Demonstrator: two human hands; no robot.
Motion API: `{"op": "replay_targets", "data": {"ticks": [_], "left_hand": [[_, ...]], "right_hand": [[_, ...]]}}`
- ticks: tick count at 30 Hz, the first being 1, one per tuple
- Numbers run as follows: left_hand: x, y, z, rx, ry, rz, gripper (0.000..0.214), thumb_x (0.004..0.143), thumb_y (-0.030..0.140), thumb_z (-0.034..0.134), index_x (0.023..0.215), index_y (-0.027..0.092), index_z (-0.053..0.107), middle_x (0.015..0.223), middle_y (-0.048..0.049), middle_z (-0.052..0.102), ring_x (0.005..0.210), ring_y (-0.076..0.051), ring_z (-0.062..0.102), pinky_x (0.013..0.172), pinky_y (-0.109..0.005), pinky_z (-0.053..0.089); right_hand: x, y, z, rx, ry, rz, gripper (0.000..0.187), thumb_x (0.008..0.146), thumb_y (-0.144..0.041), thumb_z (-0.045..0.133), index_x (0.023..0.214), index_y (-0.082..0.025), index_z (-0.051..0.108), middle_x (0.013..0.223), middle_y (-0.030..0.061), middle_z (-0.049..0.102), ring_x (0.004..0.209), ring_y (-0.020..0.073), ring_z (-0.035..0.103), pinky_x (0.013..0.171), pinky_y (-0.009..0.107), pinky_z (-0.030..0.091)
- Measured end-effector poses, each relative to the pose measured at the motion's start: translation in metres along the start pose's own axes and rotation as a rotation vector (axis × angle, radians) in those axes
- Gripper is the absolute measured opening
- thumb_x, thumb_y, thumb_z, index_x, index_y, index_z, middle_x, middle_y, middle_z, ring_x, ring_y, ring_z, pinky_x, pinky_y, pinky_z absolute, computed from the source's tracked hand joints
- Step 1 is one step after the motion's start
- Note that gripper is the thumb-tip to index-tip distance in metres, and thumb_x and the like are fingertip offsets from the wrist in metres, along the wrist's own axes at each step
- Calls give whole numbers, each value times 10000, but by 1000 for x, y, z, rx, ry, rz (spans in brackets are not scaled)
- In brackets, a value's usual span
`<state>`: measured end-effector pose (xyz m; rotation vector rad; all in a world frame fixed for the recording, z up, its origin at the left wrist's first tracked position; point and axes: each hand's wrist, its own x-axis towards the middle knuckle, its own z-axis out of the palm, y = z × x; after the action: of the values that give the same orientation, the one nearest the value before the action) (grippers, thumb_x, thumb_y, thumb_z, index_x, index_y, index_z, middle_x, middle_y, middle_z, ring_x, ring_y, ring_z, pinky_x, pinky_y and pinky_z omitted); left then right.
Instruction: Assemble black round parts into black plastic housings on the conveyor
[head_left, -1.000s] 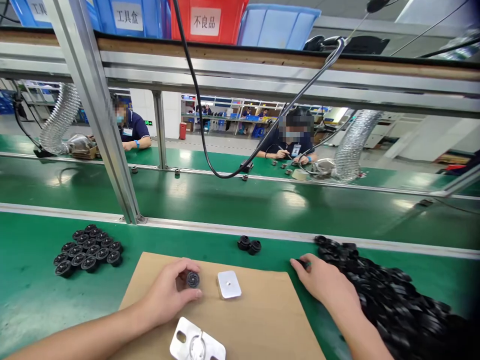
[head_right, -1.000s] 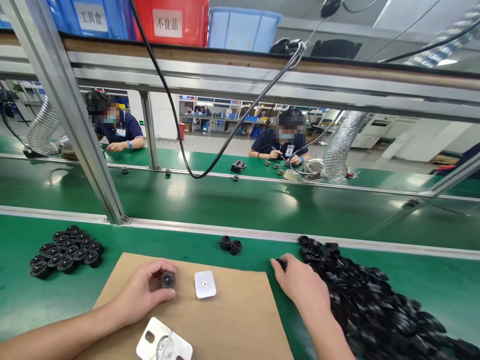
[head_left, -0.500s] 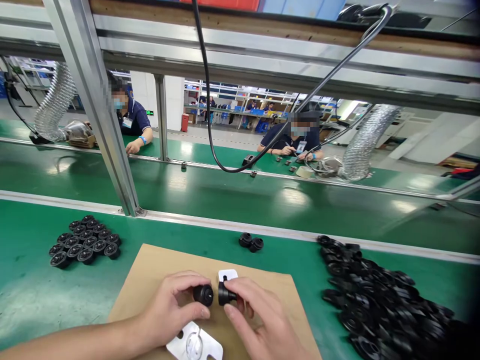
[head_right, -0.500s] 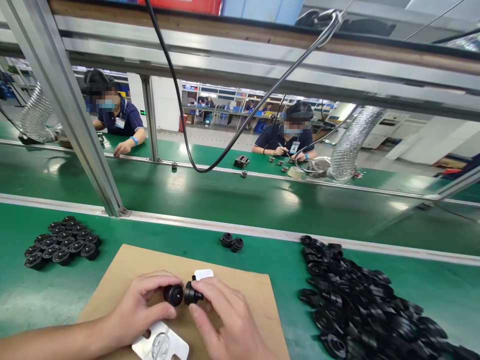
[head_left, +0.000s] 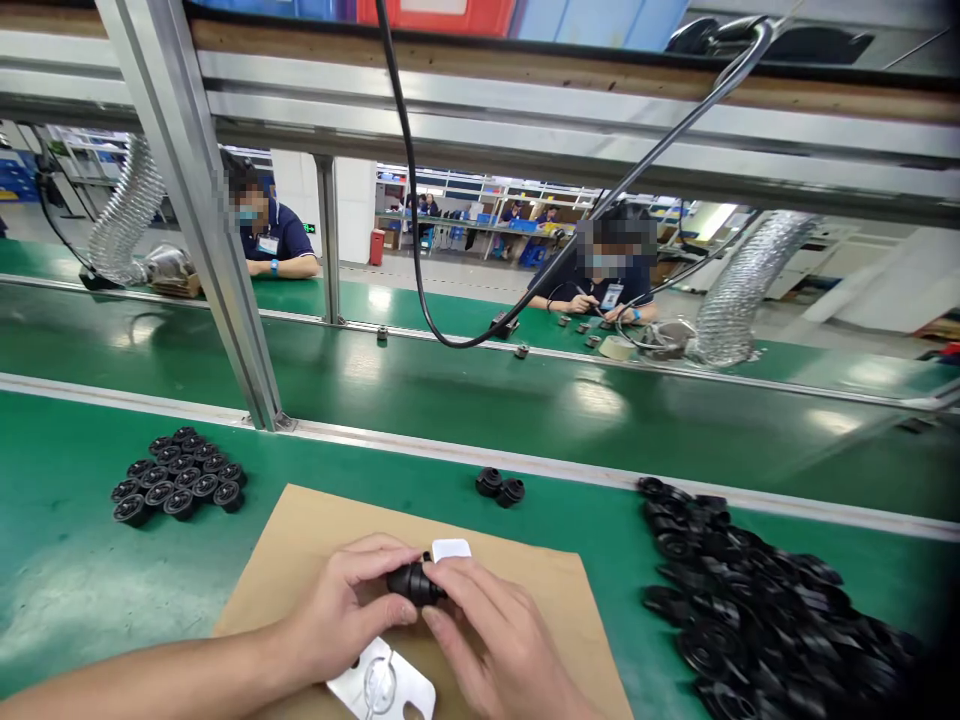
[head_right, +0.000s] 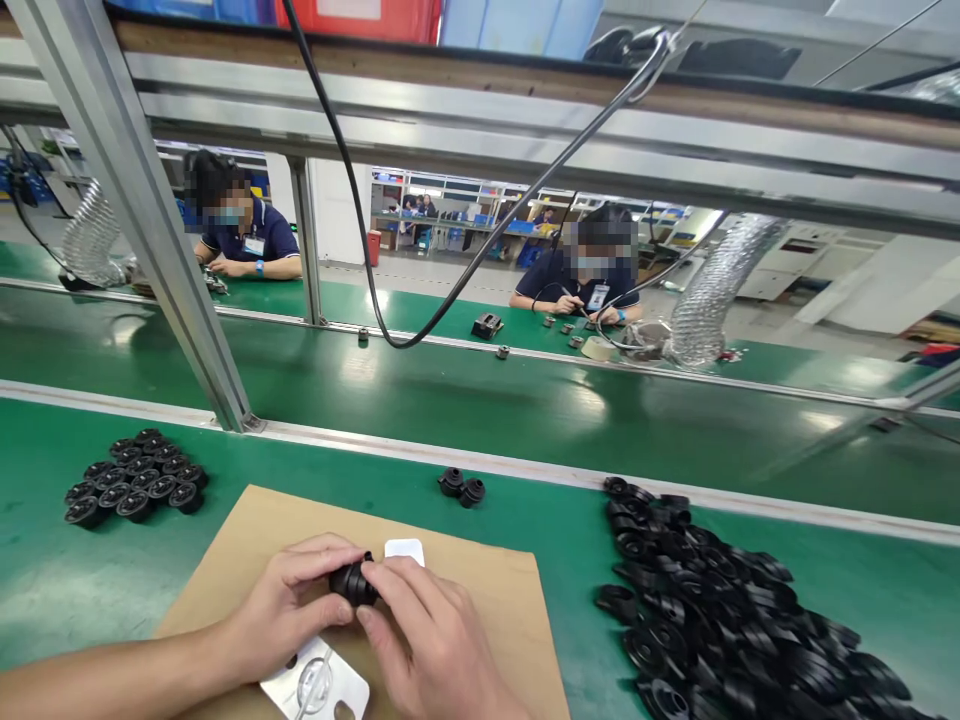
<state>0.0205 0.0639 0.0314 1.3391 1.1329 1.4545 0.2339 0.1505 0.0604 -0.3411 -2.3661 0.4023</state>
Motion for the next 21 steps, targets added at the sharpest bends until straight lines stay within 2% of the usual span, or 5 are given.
{"op": "replay_targets", "data": {"ticks": [4, 9, 12, 17, 21], "left_hand": [[6, -2, 1, 30, 36, 26, 387, 866, 323, 908, 1247, 298, 844, 1115, -90, 816, 1063, -283, 732, 1017, -434, 581], [19, -1, 6, 12, 157, -22, 375, 846, 380, 916, 1197, 259, 860, 1217, -117, 813, 1172, -328, 727, 1095, -501, 570], [26, 0, 14, -11, 215, -15, 381, 806, 350, 932, 1171, 262, 866, 1175, -98, 814, 1159, -318, 723, 1094, -482, 567], [32, -2, 34, -36, 287, -12, 412, 740, 334, 963, 1136, 264, 873, 1131, -84, 810, 1142, -319, 711, 1108, -492, 541], [36, -1, 36, 9, 274, -39, 436, 702, 328, 986, 1119, 254, 881, 1068, -82, 807, 1085, -320, 715, 1070, -486, 543]], "right_hand": [[8, 13, -6, -13, -35, -44, 352, 1059, -161, 544, 1406, -216, 562, 1153, 120, 782, 970, 269, 786, 768, 380, 663], [46, 32, -27, -21, -290, -89, 273, 1029, -209, 604, 1298, -239, 639, 1074, 61, 779, 879, 268, 760, 685, 366, 566], [62, 39, -42, 38, -363, -63, 319, 1002, -202, 646, 1316, -260, 653, 1055, 32, 771, 829, 228, 726, 717, 349, 519], [59, 48, -60, 75, -411, -65, 304, 993, -166, 645, 1276, -273, 676, 1077, 14, 763, 855, 200, 698, 757, 321, 479], [52, 51, -60, 37, -448, 1, 242, 1002, -191, 628, 1221, -274, 690, 1040, 6, 778, 859, 209, 709, 751, 321, 440]]}}
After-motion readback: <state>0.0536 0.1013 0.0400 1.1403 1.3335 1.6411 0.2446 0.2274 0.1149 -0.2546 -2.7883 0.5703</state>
